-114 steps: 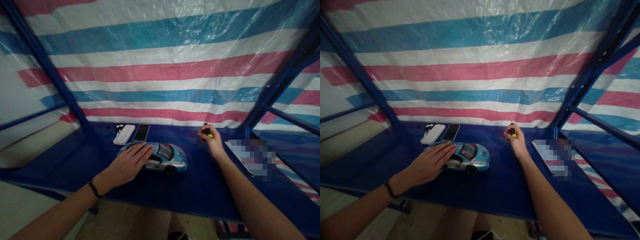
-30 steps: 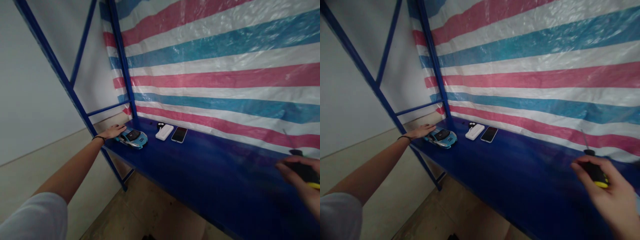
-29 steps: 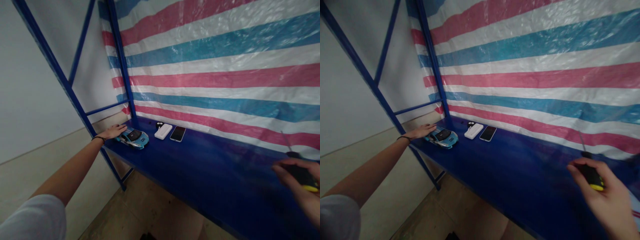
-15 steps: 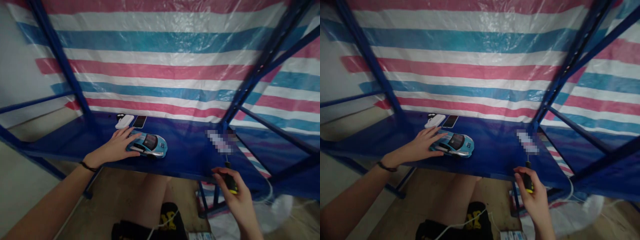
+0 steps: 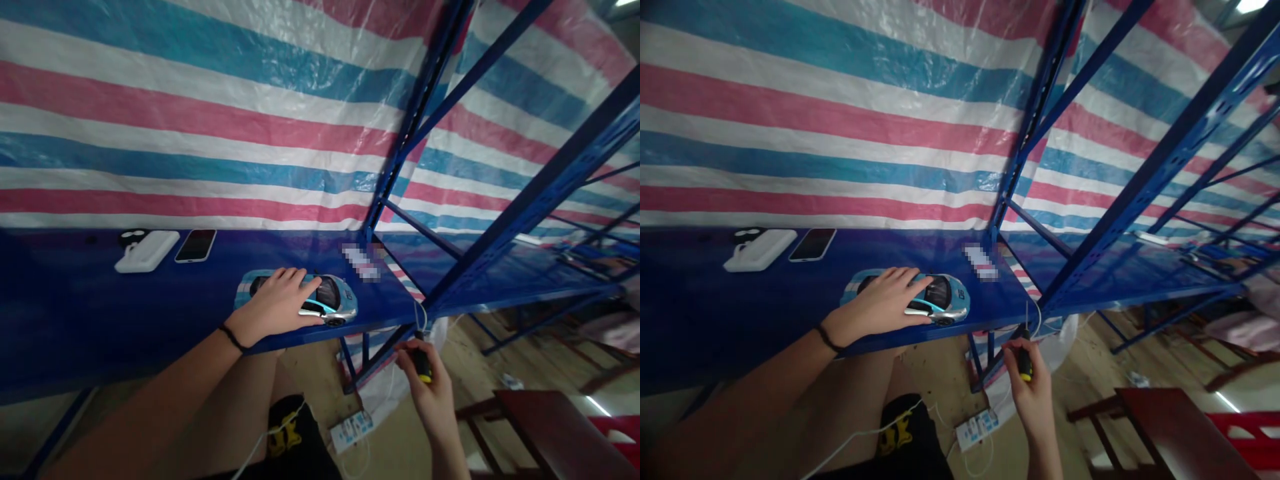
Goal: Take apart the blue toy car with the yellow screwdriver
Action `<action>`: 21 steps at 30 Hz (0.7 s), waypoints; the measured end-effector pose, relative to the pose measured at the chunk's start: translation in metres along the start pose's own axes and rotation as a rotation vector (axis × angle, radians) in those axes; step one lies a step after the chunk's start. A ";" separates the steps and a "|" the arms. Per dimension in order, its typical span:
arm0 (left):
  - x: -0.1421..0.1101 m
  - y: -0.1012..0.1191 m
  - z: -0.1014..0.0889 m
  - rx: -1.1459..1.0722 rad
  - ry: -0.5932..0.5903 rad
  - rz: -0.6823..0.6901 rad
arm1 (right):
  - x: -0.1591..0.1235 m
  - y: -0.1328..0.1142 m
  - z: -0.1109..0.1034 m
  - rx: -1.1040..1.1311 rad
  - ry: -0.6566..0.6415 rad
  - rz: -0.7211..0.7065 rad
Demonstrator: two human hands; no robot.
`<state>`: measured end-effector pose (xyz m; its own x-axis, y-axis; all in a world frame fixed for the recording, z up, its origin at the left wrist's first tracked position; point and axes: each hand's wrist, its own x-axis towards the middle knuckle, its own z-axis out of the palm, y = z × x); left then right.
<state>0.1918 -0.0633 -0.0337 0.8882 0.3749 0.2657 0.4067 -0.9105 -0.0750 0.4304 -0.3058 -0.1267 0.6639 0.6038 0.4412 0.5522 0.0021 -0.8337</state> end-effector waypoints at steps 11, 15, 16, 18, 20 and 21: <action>-0.102 -0.089 -0.019 0.041 -0.106 -0.198 | 0.000 -0.015 0.067 0.147 0.053 -0.010; -0.209 -0.177 -0.051 -0.009 -0.288 -0.482 | -0.008 -0.019 0.096 0.184 0.016 0.022; -0.237 -0.198 -0.062 -0.022 -0.325 -0.595 | -0.010 -0.020 0.100 0.189 0.013 0.037; -0.287 -0.232 -0.084 -0.071 -0.319 -0.854 | -0.013 -0.023 0.106 0.196 0.029 0.059; -0.326 -0.258 -0.101 -0.067 -0.283 -1.036 | -0.013 -0.027 0.108 0.198 0.047 0.069; -0.341 -0.267 -0.108 -0.046 -0.271 -1.080 | -0.012 -0.030 0.107 0.197 0.053 0.077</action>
<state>-0.2425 0.0334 -0.0004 0.0921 0.9946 -0.0488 0.9906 -0.0865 0.1060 0.3515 -0.2279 -0.1429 0.7288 0.5651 0.3866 0.3933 0.1166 -0.9120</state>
